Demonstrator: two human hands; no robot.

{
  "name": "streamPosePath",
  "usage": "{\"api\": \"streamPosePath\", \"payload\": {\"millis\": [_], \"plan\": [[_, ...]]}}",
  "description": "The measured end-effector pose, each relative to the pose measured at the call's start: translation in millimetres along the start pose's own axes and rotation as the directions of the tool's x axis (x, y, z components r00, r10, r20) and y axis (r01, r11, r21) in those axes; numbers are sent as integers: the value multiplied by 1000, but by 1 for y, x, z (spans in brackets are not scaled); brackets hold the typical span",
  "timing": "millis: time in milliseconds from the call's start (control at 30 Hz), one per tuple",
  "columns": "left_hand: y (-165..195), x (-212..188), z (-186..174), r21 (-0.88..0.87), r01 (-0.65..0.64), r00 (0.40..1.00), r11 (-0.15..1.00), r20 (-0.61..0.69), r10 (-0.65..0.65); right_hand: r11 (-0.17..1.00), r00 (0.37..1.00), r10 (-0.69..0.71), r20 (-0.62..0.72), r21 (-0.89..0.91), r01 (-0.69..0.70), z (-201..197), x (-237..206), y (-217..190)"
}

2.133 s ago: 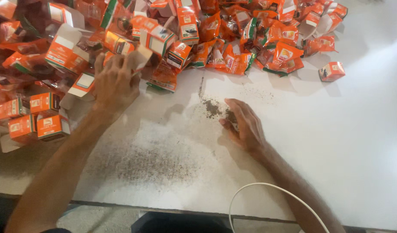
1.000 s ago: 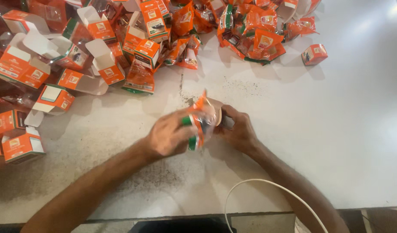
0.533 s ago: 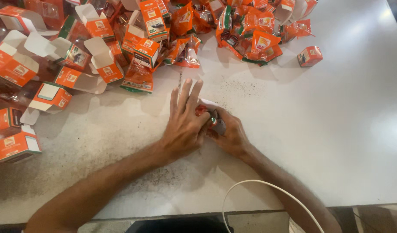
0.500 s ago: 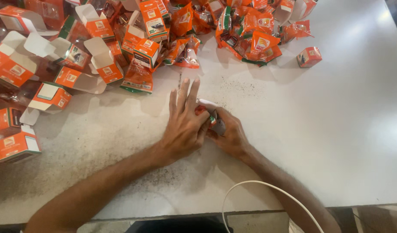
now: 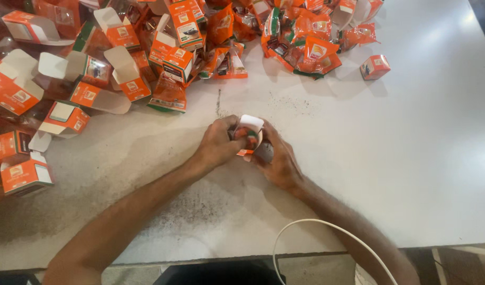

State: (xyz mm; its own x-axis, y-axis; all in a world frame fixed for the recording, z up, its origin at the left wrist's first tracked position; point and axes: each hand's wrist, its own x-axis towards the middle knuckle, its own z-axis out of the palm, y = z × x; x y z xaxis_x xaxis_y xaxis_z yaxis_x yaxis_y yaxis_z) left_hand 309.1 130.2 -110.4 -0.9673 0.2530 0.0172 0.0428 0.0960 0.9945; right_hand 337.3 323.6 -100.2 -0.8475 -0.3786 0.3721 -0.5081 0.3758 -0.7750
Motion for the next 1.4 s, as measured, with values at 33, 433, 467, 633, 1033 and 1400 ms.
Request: {"api": "streamPosePath", "payload": {"millis": [33, 433, 467, 633, 1033, 1400], "plan": [[-5, 4, -1, 135, 21, 999, 991, -40, -16, 998, 1000, 16, -6, 64, -16, 1, -2, 1], [-5, -1, -33, -413, 187, 951, 891, 304, -59, 936, 979, -191, 71, -285, 204, 9, -6, 11], [-4, 0, -39, -514, 328, 907, 793, 405, -113, 936, 980, -178, 86, -294, 195, 8, -6, 12], [-12, 13, -24, -271, 246, 965, 931, 157, -209, 958, 987, -147, 66, -240, 158, 9, -7, 12], [6, -26, -26, 422, -768, 616, 481, 284, 735, 990, 996, -75, 57, -113, 81, 7, -10, 22], [-3, -25, -22, 472, -718, 663, 512, 239, 709, 987, 991, -123, 56, -95, 128, 6, -8, 20]]}}
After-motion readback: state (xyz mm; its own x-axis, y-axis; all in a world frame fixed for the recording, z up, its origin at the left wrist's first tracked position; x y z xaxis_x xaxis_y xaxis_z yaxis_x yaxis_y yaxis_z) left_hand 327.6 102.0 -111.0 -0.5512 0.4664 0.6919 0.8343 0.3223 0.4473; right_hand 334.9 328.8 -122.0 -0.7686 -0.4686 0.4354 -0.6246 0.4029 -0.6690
